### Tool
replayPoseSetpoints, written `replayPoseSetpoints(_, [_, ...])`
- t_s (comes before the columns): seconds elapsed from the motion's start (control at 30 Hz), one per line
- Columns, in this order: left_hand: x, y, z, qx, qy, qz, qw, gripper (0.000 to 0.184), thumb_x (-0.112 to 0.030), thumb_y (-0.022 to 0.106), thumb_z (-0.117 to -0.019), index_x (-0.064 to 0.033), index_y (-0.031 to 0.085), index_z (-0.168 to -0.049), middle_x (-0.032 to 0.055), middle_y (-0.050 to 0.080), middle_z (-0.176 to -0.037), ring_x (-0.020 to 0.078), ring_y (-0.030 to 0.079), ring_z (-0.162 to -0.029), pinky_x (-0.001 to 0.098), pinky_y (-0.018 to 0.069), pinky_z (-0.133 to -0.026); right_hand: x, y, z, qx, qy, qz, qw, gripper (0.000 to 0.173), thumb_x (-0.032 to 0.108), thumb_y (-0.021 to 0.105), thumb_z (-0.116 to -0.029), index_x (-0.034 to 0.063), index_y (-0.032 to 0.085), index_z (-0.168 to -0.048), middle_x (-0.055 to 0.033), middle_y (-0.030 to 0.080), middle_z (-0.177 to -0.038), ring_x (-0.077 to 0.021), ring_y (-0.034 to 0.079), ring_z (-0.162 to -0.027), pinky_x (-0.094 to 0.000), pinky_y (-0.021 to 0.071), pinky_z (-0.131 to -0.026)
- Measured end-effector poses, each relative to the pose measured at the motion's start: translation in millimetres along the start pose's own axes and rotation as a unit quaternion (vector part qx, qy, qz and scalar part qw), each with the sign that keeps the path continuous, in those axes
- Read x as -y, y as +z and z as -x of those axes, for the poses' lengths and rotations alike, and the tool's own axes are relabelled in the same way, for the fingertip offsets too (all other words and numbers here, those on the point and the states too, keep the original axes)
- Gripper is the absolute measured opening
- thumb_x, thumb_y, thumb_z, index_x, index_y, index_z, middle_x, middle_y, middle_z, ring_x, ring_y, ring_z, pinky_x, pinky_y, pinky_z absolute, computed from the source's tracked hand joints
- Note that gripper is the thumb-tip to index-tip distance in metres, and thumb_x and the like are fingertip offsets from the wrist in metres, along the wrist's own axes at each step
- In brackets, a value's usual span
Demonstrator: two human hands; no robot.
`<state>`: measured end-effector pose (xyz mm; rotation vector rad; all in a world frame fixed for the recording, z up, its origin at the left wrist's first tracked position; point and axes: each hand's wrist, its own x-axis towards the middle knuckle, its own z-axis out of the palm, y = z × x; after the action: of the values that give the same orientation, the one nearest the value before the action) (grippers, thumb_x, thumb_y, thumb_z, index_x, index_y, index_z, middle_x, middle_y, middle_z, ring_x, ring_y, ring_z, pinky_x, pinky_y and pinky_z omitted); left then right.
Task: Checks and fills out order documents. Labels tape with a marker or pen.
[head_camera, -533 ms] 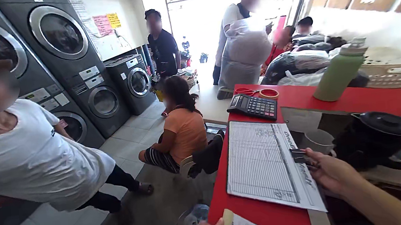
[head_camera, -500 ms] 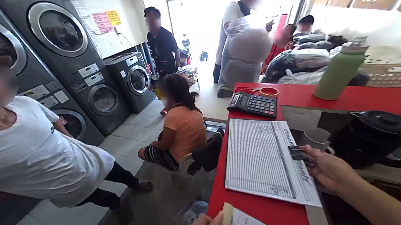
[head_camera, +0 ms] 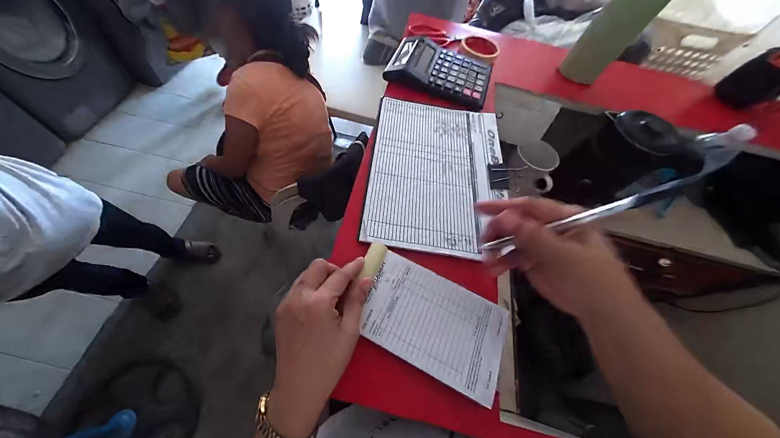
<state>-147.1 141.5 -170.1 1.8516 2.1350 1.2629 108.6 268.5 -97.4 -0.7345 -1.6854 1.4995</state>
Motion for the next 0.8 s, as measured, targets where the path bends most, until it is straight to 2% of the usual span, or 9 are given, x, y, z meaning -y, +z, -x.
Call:
replayPoseSetpoints(0.07, [2, 0, 1, -0.001, -0.006, 0.014, 1.000, 0.032, -0.043, 0.061, -0.1004, -0.0199, 0.080, -0.114, -0.0009, 0.068, -0.093, 0.0067, 0.063, -0.077, 0.0241, 0.0543, -0.068, -20, 31, 3, 0.080, 0.055, -0.104, 0.990, 0.017, 0.007, 0.055, -0.1033, 0.0010, 0.068, -0.114, -0.0129, 0.074, -0.109, -0.0238, 0.075, -0.099, -0.0381, 0.0653, -0.080])
replayPoseSetpoints(0.13, [3, 1, 3, 0.000, -0.006, 0.023, 1.000, 0.033, -0.043, 0.061, -0.1008, -0.0193, 0.079, -0.115, -0.0009, 0.068, -0.094, 0.0071, 0.063, -0.079, 0.0248, 0.0543, -0.070, -36, 46, 3, 0.123, 0.044, -0.122, 0.984, 0.014, 0.001, 0.058, -0.0992, -0.0017, 0.069, -0.108, -0.0146, 0.070, -0.118, -0.0253, 0.071, -0.109, -0.0395, 0.0642, -0.086])
replayPoseSetpoints(0.17, [3, 1, 4, 0.001, -0.003, 0.027, 1.000, 0.033, -0.043, 0.060, -0.1011, -0.0187, 0.079, -0.115, -0.0006, 0.067, -0.094, 0.0079, 0.064, -0.080, 0.0259, 0.0548, -0.070, -38, 50, 2, 0.131, 0.025, -0.089, 0.987, 0.014, -0.002, 0.059, -0.0955, -0.0017, 0.069, -0.105, -0.0134, 0.067, -0.119, -0.0240, 0.070, -0.109, -0.0384, 0.0645, -0.086])
replayPoseSetpoints(0.27, [4, 2, 6, 0.002, 0.003, 0.038, 0.999, 0.034, -0.042, 0.060, -0.1013, -0.0183, 0.078, -0.117, -0.0004, 0.067, -0.095, 0.0082, 0.063, -0.081, 0.0266, 0.0545, -0.071, -34, 64, -3, 0.121, -0.056, 0.034, 0.990, 0.011, -0.002, 0.065, -0.0878, -0.0006, 0.072, -0.096, -0.0115, 0.064, -0.109, -0.0181, 0.071, -0.095, -0.0316, 0.0656, -0.078])
replayPoseSetpoints(0.4, [5, 2, 4, 0.002, 0.002, 0.043, 0.999, 0.034, -0.042, 0.059, -0.1016, -0.0191, 0.079, -0.117, -0.0013, 0.068, -0.097, 0.0073, 0.064, -0.084, 0.0259, 0.0544, -0.073, -28, 77, -18, 0.165, -0.125, 0.084, 0.975, 0.008, -0.005, 0.065, -0.0880, -0.0047, 0.070, -0.095, -0.0090, 0.070, -0.093, -0.0122, 0.072, -0.081, -0.0263, 0.0642, -0.071])
replayPoseSetpoints(0.5, [4, 3, 4, -0.003, 0.000, 0.041, 0.999, 0.034, -0.042, 0.058, -0.1016, -0.0190, 0.079, -0.116, -0.0008, 0.068, -0.096, 0.0076, 0.063, -0.083, 0.0252, 0.0534, -0.072, -30, 80, -23, 0.199, -0.085, 0.028, 0.976, 0.008, -0.006, 0.062, -0.0882, -0.0019, 0.069, -0.088, -0.0052, 0.068, -0.087, -0.0082, 0.069, -0.074, -0.0232, 0.0612, -0.065])
replayPoseSetpoints(0.63, [3, 2, 3, -0.008, 0.003, 0.035, 0.999, 0.035, -0.042, 0.057, -0.1023, -0.0191, 0.079, -0.116, 0.0002, 0.069, -0.096, 0.0088, 0.064, -0.085, 0.0252, 0.0538, -0.075, -31, 68, -23, 0.215, 0.055, -0.167, 0.961, 0.029, -0.003, 0.049, -0.0887, 0.0083, 0.075, -0.091, -0.0032, 0.069, -0.097, -0.0079, 0.064, -0.067, -0.0234, 0.0554, -0.056])
replayPoseSetpoints(0.7, [2, 2, 3, -0.010, 0.008, 0.034, 0.999, 0.035, -0.042, 0.056, -0.1024, -0.0186, 0.079, -0.116, 0.0008, 0.069, -0.096, 0.0104, 0.064, -0.086, 0.0266, 0.0536, -0.075, -29, 54, -24, 0.194, 0.054, -0.196, 0.960, 0.029, -0.001, 0.048, -0.0919, 0.0086, 0.076, -0.091, -0.0045, 0.070, -0.102, -0.0102, 0.068, -0.077, -0.0260, 0.0595, -0.064])
replayPoseSetpoints(0.8, [3, 2, 3, -0.006, 0.009, 0.037, 0.999, 0.035, -0.043, 0.057, -0.1023, -0.0196, 0.079, -0.116, 0.0000, 0.068, -0.096, 0.0093, 0.064, -0.086, 0.0252, 0.0534, -0.075, -32, 37, -24, 0.170, 0.003, -0.130, 0.977, 0.021, -0.001, 0.054, -0.0943, 0.0032, 0.075, -0.100, -0.0080, 0.067, -0.109, -0.0186, 0.071, -0.095, -0.0375, 0.0641, -0.085])
